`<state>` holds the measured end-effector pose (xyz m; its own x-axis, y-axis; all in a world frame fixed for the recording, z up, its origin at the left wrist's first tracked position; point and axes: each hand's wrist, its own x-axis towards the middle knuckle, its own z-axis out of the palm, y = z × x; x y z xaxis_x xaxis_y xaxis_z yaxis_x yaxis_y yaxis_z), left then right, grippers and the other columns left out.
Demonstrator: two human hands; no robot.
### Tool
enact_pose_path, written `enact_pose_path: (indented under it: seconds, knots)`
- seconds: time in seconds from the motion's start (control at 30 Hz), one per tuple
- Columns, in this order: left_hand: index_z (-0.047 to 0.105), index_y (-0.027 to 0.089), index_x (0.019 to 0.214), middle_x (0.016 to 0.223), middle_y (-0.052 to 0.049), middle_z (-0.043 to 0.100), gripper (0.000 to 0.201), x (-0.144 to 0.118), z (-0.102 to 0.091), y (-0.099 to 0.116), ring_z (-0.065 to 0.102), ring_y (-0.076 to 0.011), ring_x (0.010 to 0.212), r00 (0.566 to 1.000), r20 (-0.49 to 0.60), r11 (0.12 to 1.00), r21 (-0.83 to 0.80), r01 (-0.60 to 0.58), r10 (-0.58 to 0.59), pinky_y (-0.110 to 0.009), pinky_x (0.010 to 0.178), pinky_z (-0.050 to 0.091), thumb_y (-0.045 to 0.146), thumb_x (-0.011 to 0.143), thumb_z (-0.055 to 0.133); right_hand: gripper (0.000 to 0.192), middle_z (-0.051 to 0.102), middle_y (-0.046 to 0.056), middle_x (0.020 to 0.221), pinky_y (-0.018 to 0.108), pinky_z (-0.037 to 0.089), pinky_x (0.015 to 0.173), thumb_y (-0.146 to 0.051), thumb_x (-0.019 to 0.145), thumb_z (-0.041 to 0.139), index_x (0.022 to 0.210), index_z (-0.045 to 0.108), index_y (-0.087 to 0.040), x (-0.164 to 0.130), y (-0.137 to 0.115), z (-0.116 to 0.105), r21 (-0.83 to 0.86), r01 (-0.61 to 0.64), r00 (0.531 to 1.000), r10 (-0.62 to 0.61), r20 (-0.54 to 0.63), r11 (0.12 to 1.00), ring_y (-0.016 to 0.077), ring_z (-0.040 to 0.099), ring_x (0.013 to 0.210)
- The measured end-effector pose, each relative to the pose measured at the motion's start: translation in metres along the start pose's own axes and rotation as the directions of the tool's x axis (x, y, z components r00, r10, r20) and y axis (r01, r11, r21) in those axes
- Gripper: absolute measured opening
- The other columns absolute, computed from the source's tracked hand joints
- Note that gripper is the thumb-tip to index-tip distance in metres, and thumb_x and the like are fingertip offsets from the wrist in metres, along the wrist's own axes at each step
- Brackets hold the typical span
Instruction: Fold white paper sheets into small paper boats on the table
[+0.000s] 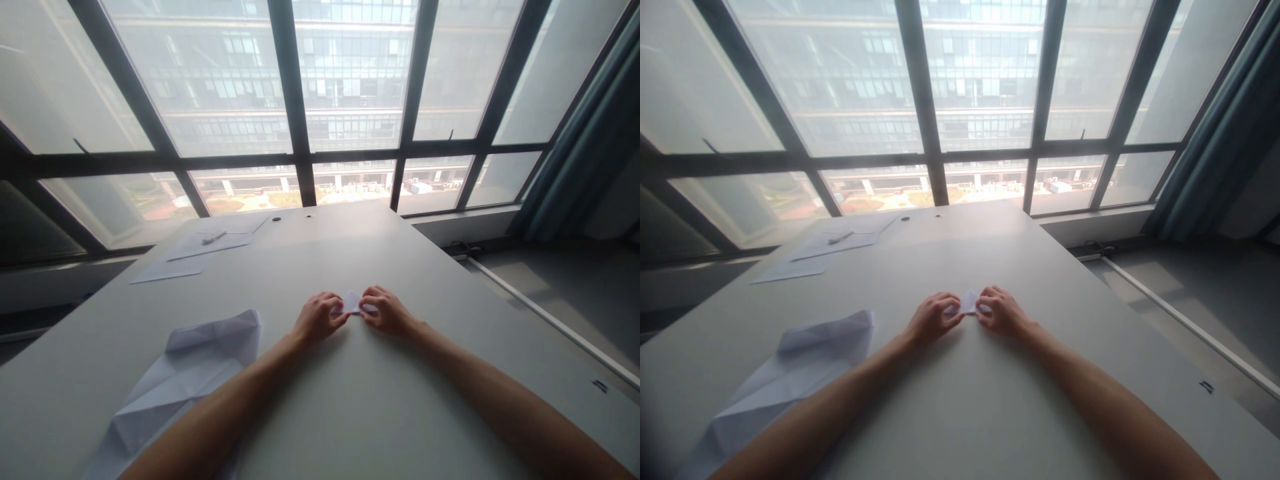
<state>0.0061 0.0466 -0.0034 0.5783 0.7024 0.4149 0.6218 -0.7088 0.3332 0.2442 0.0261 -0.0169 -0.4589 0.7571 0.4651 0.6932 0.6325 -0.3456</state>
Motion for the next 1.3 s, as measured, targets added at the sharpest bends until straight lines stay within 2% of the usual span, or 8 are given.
enact_pose_path:
  seconds: [0.2, 0.43, 0.57, 0.83, 0.97, 1.13, 1.23, 1.3]
  knots:
    - [0.070, 0.023, 0.099, 0.098, -0.006, 0.070, 0.021, 0.001, -0.001, 0.000, 0.062, -0.0241, 0.093, 0.999, 0.037, 0.995, 0.101, -0.009, 0.005, -0.035, 0.084, 0.047, 0.039, 0.086, 0.072, 0.012, 0.066, 0.007, 0.102, 0.035, 0.048, 0.087, -0.021, 0.085, 0.068, 0.096, 0.071, -0.024, 0.001, 0.002, 0.002, 0.059, -0.008, 1.000, 0.007, 0.018, 0.998, 0.0236, 0.059, 0.100]
    - [0.070, 0.022, 0.084, 0.089, -0.006, 0.068, 0.019, 0.002, -0.003, 0.000, 0.060, -0.0234, 0.089, 0.997, 0.069, 0.990, 0.138, -0.033, 0.024, -0.036, 0.083, 0.044, 0.040, 0.088, 0.070, 0.016, 0.067, 0.008, 0.102, 0.039, 0.050, 0.089, -0.020, 0.085, 0.070, 0.101, 0.071, -0.024, 0.002, 0.002, 0.006, 0.110, -0.015, 1.000, 0.016, -0.011, 0.994, 0.0250, 0.060, 0.101]
    - [0.071, 0.022, 0.084, 0.089, -0.006, 0.068, 0.017, 0.002, -0.002, -0.001, 0.059, -0.0230, 0.089, 0.999, 0.039, 0.996, 0.091, -0.022, 0.018, -0.036, 0.084, 0.045, 0.039, 0.089, 0.069, 0.017, 0.068, 0.008, 0.102, 0.039, 0.050, 0.089, -0.017, 0.084, 0.069, 0.100, 0.071, -0.024, 0.002, 0.001, 0.009, 0.134, -0.023, 0.999, 0.027, -0.035, 0.991, 0.0248, 0.060, 0.101]
    - [0.072, 0.021, 0.090, 0.083, -0.006, 0.070, 0.022, 0.003, 0.002, -0.005, 0.062, -0.0205, 0.080, 1.000, 0.007, 0.999, -0.039, 0.013, -0.012, -0.031, 0.076, 0.047, 0.032, 0.098, 0.054, 0.018, 0.068, 0.009, 0.102, 0.038, 0.050, 0.088, -0.019, 0.087, 0.067, 0.105, 0.070, -0.021, 0.003, 0.004, 0.008, 0.166, -0.047, 0.994, 0.062, -0.089, 0.985, 0.0241, 0.060, 0.099]
    - [0.073, 0.019, 0.085, 0.074, -0.005, 0.069, 0.032, 0.003, 0.003, -0.005, 0.062, -0.0194, 0.071, 1.000, 0.004, 0.995, -0.098, 0.002, -0.002, -0.031, 0.072, 0.047, 0.035, 0.100, 0.049, 0.033, 0.067, 0.009, 0.110, 0.035, 0.051, 0.085, -0.015, 0.085, 0.063, 0.117, 0.066, -0.022, 0.003, 0.004, 0.010, 0.244, -0.117, 0.986, 0.142, -0.089, 0.963, 0.0217, 0.063, 0.095]
    - [0.072, 0.019, 0.088, 0.072, -0.004, 0.067, 0.032, 0.003, 0.003, -0.005, 0.061, -0.0180, 0.069, 1.000, -0.008, 0.995, -0.102, 0.001, -0.002, -0.029, 0.072, 0.047, 0.035, 0.100, 0.048, 0.051, 0.069, 0.009, 0.113, 0.036, 0.053, 0.082, -0.018, 0.083, 0.063, 0.133, 0.055, -0.022, 0.003, 0.011, 0.017, 0.295, -0.219, 0.960, 0.259, -0.104, 0.930, 0.0198, 0.066, 0.085]
    - [0.072, 0.019, 0.087, 0.073, -0.004, 0.067, 0.029, 0.003, 0.005, -0.006, 0.061, -0.0177, 0.069, 1.000, -0.013, 0.995, -0.104, 0.006, -0.007, -0.029, 0.073, 0.047, 0.034, 0.099, 0.050, 0.048, 0.069, 0.010, 0.115, 0.040, 0.051, 0.089, -0.018, 0.081, 0.064, 0.129, 0.059, -0.022, 0.003, 0.013, 0.019, 0.265, -0.227, 0.956, 0.267, -0.122, 0.937, 0.0234, 0.066, 0.097]
    - [0.071, 0.019, 0.098, 0.077, -0.004, 0.069, 0.025, 0.002, 0.006, -0.007, 0.062, -0.0177, 0.071, 0.999, -0.023, 0.990, -0.139, 0.024, -0.028, -0.029, 0.074, 0.048, 0.033, 0.099, 0.050, 0.045, 0.068, 0.010, 0.120, 0.041, 0.049, 0.093, -0.019, 0.082, 0.064, 0.126, 0.060, -0.023, 0.003, 0.013, 0.019, 0.252, -0.194, 0.958, 0.238, -0.158, 0.948, 0.0251, 0.064, 0.106]
